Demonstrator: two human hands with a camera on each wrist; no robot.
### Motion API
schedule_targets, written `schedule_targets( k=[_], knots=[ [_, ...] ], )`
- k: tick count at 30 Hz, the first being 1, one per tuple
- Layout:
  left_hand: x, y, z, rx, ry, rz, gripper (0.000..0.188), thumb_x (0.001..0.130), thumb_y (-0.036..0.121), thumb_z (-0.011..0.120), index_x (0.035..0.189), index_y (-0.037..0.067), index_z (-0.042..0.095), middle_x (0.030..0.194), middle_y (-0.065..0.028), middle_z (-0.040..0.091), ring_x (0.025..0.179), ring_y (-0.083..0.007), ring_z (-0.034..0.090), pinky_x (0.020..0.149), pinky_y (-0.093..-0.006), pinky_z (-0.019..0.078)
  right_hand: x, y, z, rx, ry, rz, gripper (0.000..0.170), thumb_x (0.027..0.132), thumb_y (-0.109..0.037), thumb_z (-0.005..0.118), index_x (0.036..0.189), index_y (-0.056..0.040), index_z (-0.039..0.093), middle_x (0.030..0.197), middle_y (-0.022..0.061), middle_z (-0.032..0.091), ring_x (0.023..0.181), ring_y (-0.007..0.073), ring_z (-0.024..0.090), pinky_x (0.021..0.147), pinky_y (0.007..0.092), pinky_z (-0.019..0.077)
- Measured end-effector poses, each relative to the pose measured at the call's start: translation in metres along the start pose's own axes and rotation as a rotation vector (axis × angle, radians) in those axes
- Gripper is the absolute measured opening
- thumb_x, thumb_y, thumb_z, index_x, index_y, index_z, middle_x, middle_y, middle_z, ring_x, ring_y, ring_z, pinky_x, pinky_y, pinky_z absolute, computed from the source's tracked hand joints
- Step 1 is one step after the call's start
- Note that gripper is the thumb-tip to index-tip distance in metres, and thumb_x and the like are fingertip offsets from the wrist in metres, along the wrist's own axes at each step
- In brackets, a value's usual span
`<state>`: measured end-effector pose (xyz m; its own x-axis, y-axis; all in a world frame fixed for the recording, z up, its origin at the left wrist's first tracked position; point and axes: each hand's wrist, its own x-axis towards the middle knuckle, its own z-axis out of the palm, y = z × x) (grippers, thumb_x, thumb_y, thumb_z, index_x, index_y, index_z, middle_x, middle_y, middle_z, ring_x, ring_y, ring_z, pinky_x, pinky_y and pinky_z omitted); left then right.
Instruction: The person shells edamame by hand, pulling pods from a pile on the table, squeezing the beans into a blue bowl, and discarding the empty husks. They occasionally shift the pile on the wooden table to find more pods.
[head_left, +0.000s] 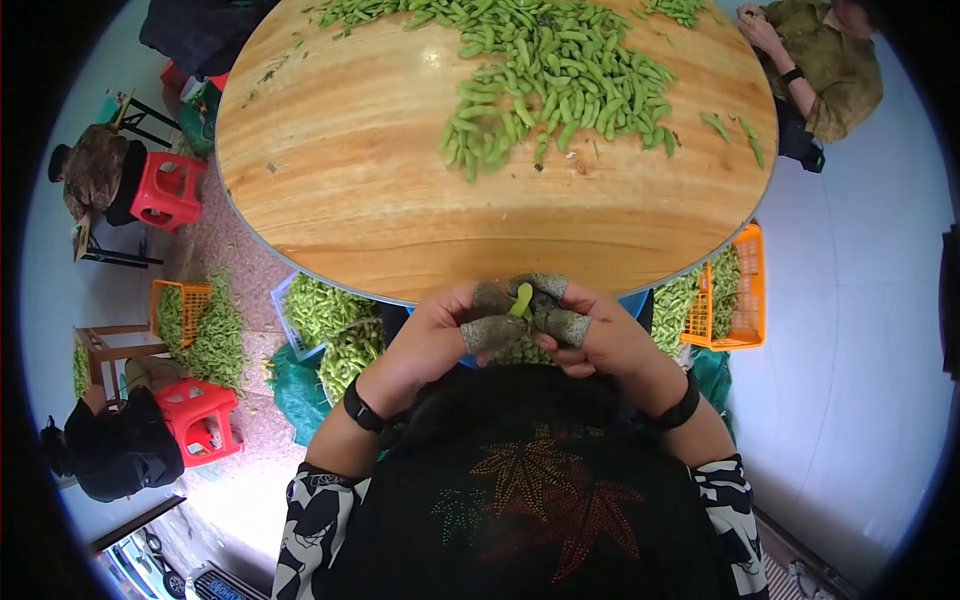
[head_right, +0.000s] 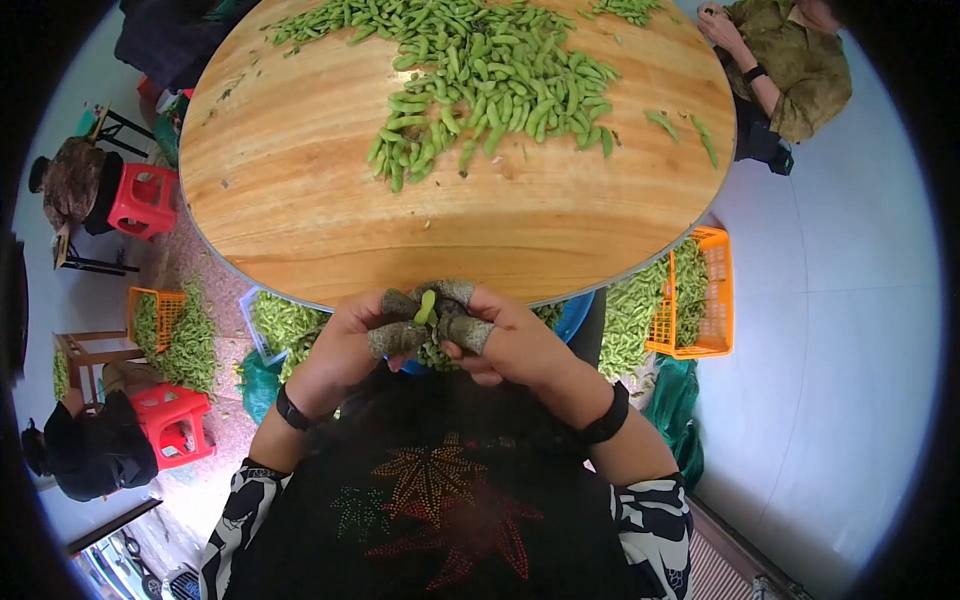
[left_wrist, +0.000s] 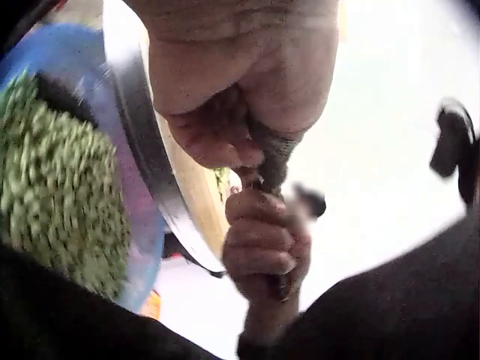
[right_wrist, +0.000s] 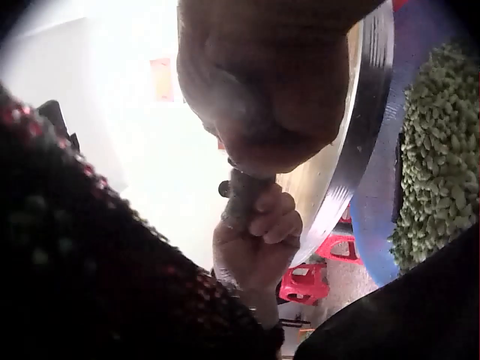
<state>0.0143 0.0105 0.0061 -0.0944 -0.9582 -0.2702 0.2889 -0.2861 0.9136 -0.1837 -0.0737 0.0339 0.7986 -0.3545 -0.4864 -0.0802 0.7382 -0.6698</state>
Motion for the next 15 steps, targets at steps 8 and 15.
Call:
schedule_targets(
  k=[8, 15],
  knots=[
    [0.000, -0.004, 0.002, 0.910, 0.071, 0.520, 0.012, 0.092, 0.014, 0.059, 0.097, 0.004, 0.063, 0.074, 0.0016, 0.059, 0.062, -0.0063, 0.052, 0.055, -0.0245, 0.0435, -0.004, 0.010, 0.000, -0.393, 0.081, -0.175, 0.031, 0.092, -0.017, 0.053, 0.122, -0.0104, 0.054, 0.075, -0.0042, 0.055, 0.056, 0.0031, 0.045, 0.047, 0.0187, 0.0348],
    [-0.007, -0.009, 0.009, 0.356, 0.033, 0.133, 0.015, 0.093, 0.017, 0.055, 0.094, 0.004, 0.063, 0.070, -0.0053, 0.060, 0.059, -0.0138, 0.055, 0.055, -0.0279, 0.0433, -0.003, 0.014, -0.012, -0.383, 0.112, -0.154, 0.026, 0.090, -0.018, 0.057, 0.114, -0.0082, 0.059, 0.079, -0.0028, 0.059, 0.063, 0.0051, 0.051, 0.054, 0.0196, 0.0394]
  ],
)
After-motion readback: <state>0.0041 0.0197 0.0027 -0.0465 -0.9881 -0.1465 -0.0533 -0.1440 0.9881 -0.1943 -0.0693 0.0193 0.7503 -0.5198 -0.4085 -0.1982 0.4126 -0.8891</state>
